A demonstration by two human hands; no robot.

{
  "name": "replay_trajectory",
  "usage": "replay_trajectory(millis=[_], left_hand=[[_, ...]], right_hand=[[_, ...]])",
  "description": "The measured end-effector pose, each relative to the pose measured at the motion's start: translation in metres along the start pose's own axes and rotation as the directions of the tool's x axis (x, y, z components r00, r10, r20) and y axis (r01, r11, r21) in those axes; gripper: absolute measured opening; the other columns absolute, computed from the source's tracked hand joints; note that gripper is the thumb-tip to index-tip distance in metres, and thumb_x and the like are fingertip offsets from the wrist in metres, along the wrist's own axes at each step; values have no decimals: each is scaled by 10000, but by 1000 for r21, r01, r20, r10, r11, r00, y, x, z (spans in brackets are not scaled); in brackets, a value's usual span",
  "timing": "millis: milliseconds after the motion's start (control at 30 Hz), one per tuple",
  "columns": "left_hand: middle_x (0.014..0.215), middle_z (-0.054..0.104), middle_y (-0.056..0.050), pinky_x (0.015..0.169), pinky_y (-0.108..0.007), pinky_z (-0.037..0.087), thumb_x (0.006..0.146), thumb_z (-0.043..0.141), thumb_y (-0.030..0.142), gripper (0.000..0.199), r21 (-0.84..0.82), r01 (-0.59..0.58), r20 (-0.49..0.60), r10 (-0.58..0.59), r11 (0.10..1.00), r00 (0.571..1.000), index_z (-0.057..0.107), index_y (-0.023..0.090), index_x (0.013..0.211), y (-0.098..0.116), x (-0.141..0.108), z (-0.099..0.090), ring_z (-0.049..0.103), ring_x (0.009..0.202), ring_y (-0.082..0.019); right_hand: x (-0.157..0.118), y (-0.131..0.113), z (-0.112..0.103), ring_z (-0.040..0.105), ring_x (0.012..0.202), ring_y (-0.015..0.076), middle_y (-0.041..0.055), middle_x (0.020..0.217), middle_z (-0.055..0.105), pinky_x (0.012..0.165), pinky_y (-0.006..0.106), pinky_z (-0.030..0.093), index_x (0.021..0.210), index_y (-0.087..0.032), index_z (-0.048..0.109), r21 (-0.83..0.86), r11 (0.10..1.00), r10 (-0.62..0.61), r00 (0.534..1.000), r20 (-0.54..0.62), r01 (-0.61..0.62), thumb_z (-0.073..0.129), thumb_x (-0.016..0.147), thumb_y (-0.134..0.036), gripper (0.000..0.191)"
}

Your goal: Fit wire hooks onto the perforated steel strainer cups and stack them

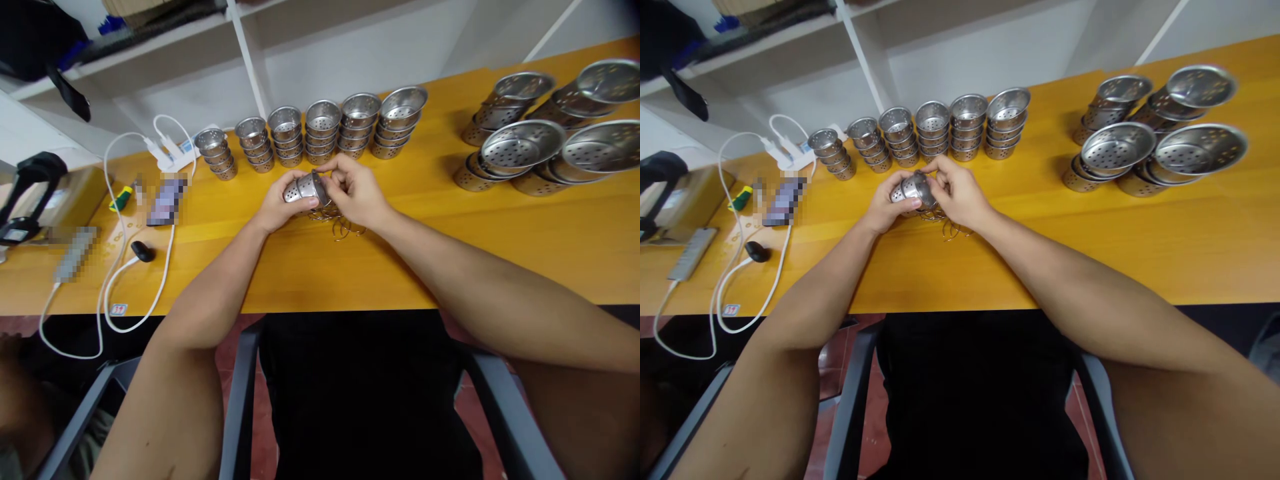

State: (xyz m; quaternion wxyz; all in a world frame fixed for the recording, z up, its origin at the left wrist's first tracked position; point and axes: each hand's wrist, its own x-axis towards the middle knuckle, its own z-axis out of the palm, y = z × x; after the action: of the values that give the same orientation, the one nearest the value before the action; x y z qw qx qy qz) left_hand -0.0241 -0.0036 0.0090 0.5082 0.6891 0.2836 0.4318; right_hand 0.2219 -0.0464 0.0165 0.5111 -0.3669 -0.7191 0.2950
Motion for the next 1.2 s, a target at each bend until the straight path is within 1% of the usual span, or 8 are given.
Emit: replay_trajectory(millis=[267, 400, 600, 767, 867, 967, 1100, 1200], left_hand=[[1103, 835, 6, 860, -296, 627, 616, 1231, 805, 914, -23, 7, -57, -9, 1000, 998, 790, 267, 1209, -5, 3, 8, 771, 919, -170], [1091, 838, 13, 867, -289, 641, 629, 1220, 814, 892, -38, -2, -75, -1, 999, 997, 794, 265, 1189, -3, 3, 11, 776, 918, -167], [1051, 816, 15, 827, -303, 631, 658, 1189, 879, 912, -44, -8, -179, 0, 999, 984, 788, 277, 1213, -11, 5, 10, 767, 885, -171], [1180, 819, -6, 996, -388, 692, 641, 1185, 907, 988, -20, -28, -222, 23, 999, 975, 778, 305, 1309, -27, 9, 1, 804, 1050, -224], [1230, 810, -26, 1059, -455, 732, 690, 1160, 924, 983, -20, -41, -205, 36, 999, 978, 787, 330, 1379, -36, 10, -3, 832, 1144, -271], [1323, 814, -60, 1051, -521, 780, 760, 1127, 925, 966, -23, -16, -187, 11, 1000, 982, 782, 357, 1461, -39, 8, -7, 850, 1199, -315], [1452, 807, -91, 1054, -575, 807, 823, 1112, 893, 993, -16, -5, -202, 2, 1000, 979, 750, 398, 1603, -39, 6, -10, 857, 1262, -344], [1500, 806, -91, 1094, -577, 801, 757, 1168, 867, 1046, -25, -45, -210, 39, 999, 977, 771, 408, 1610, -39, 7, -11, 846, 1340, -364]], right_hand=[[4, 10, 1, 522, 750, 276, 12, 807, 488, 816, 548, 646, 1239, -337, 713, 41, 999, 27, 999, -31, -25, 655, 1149, -950, 622], [3, 19, 3, 555, 783, 295, 37, 846, 546, 860, 593, 686, 1298, -334, 752, 41, 999, 14, 999, -45, -12, 619, 1168, -950, 643], [2, 39, 10, 663, 809, 313, 48, 906, 640, 845, 573, 674, 1568, -350, 661, -14, 999, -43, 967, -253, 41, 434, 1228, -1007, 774], [10, 55, -3, 702, 720, 299, 18, 841, 686, 726, 507, 640, 1577, -351, 626, 58, 998, 1, 947, -323, 18, 580, 1188, -1034, 787], [16, 70, -19, 780, 811, 329, 51, 901, 744, 801, 544, 680, 1622, -348, 658, 37, 999, -9, 955, -297, 21, 565, 1208, -1012, 788], [17, 75, -31, 781, 834, 329, 46, 835, 705, 902, 601, 718, 1460, -320, 787, -38, 999, -40, 975, -219, 32, 632, 1214, -953, 696], [10, 57, -37, 656, 712, 280, 25, 742, 640, 953, 641, 729, 1178, -279, 842, -191, 981, -51, 996, -68, 37, 799, 1174, -774, 497], [6, 42, -38, 685, 763, 300, 66, 839, 718, 1023, 689, 724, 1101, -268, 835, -269, 962, -38, 999, 9, 39, 834, 1155, -624, 360]])
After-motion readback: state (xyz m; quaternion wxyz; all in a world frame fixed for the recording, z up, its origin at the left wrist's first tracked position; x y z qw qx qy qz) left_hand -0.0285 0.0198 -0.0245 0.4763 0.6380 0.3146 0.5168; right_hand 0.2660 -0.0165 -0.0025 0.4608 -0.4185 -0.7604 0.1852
